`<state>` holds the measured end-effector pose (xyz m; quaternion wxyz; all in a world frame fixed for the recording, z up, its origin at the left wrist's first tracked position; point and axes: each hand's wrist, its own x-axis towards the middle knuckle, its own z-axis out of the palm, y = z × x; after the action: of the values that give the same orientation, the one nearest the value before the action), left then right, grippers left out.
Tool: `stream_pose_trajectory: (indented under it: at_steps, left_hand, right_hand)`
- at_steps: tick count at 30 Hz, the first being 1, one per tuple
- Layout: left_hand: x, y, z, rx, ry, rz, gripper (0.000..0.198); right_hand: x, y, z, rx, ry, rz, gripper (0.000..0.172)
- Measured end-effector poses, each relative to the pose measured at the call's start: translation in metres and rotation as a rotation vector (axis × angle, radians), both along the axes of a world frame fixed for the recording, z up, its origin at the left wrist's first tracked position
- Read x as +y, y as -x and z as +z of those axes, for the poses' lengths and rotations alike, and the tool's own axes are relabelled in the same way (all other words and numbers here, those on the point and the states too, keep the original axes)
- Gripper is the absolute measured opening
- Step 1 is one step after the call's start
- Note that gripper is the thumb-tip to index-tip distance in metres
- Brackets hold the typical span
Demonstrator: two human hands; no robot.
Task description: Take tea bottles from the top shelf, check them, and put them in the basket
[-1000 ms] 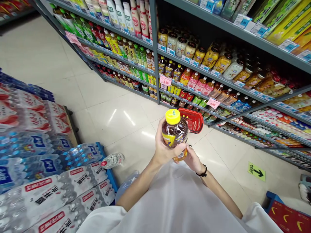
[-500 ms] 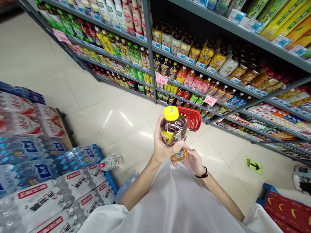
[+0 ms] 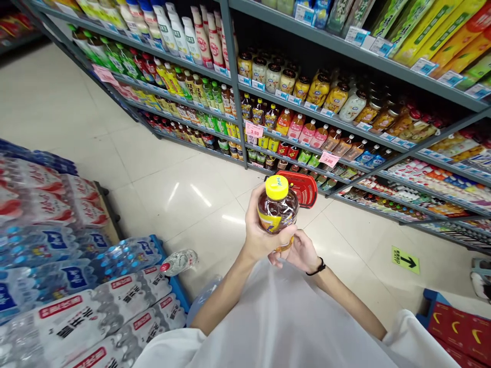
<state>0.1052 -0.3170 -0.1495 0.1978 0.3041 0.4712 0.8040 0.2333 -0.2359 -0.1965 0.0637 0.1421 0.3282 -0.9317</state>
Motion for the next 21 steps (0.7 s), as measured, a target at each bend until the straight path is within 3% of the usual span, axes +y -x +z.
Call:
stream_pose_trajectory:
  at_steps: [6, 10, 15, 19, 21]
  left_hand:
    - [-0.004, -0.025, 0.004, 0.001, -0.035, -0.026, 0.092]
    - [-0.004, -0.05, 0.005, -0.032, -0.073, -0.093, 0.088]
    - [0.0, -0.083, 0.019, 0.012, -0.083, -0.198, 0.074]
    - [-0.003, -0.104, 0.024, 0.026, -0.099, -0.217, 0.077]
    - [-0.006, -0.112, 0.021, -0.003, -0.112, -0.196, 0.074]
  right_hand:
    - [-0.006, -0.023, -0.003, 0.013, -0.069, -0.059, 0.06]
    - [-0.017, -0.051, -0.005, 0.045, -0.152, -0.202, 0.061]
    - [-0.028, -0.092, -0.011, 0.111, -0.217, -0.35, 0.056]
    - [-0.028, -0.121, -0.016, 0.16, -0.317, -0.472, 0.05]
    - [-0.028, -0.133, -0.016, 0.168, -0.39, -0.516, 0.055]
